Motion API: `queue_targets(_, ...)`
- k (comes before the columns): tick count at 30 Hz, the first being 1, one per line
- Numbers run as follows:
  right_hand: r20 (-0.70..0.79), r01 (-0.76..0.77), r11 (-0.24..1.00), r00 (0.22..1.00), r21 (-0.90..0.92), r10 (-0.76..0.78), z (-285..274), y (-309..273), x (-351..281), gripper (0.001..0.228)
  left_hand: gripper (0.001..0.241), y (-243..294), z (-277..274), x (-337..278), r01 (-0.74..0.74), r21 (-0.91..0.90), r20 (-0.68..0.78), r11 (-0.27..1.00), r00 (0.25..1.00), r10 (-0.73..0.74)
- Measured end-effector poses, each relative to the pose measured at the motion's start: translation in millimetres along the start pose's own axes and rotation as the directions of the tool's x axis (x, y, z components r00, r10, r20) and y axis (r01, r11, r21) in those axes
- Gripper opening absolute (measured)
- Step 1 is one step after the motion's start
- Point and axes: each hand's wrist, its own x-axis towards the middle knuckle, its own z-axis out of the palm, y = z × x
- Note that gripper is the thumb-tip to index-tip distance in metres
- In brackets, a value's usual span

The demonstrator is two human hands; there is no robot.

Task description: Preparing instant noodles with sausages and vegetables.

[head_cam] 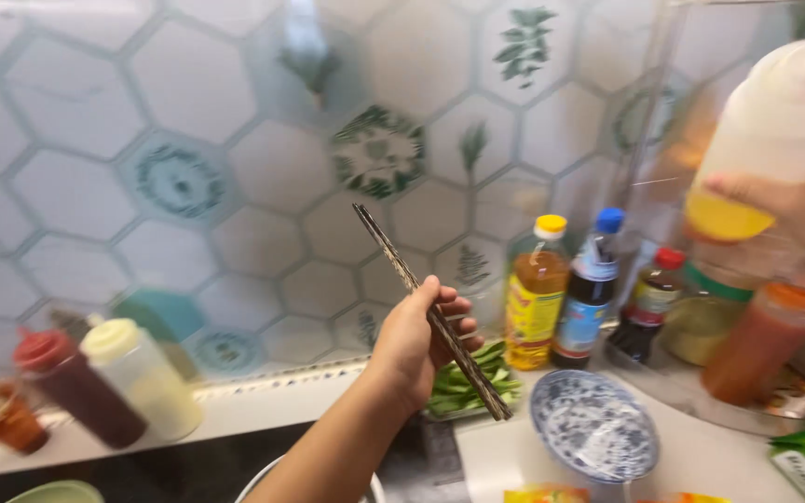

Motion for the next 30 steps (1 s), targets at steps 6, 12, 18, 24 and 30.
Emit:
queue_targets(6,0.399,-0.256,0.934,0.906,0.249,0.142,222.4,-113.9,-97.4,0.072,0.023,52.1,-76.4,-23.4,-0.068,0.311,-0.013,0.948,0.997,0.075)
queue_targets(12,0.504,-0.545,0.635,0.82,0.547,0.27,411.0,-138.1,-182.7,0.094,0.023,73.8,-150.1,-16.0,-0.058,0.666,-0.093,0.743,0.983,0.16)
queue_targets(18,0.403,-0.599,0.793,0.756,0.112,0.515,513.7,-121.1,-200.5,0.105,0.026,81.2,-227.1,-0.5,-0.012,0.726,-0.167,0.688,0.967,0.193)
queue_targets(24,0.563,-0.596,0.68,0.764,0.426,0.316,558.0,-70.2,-202.7,0.106,0.028,58.4,-284.1,36.6,-0.03,0.747,-0.203,0.664,0.941,0.271)
queue_targets(30,0.7,-0.582,0.748,0.677,0.319,0.228,544.3,-60.1,-169.6,0.116,0.037,41.5,-278.3,39.3,-0.066,0.807,-0.211,0.587,0.896,0.392)
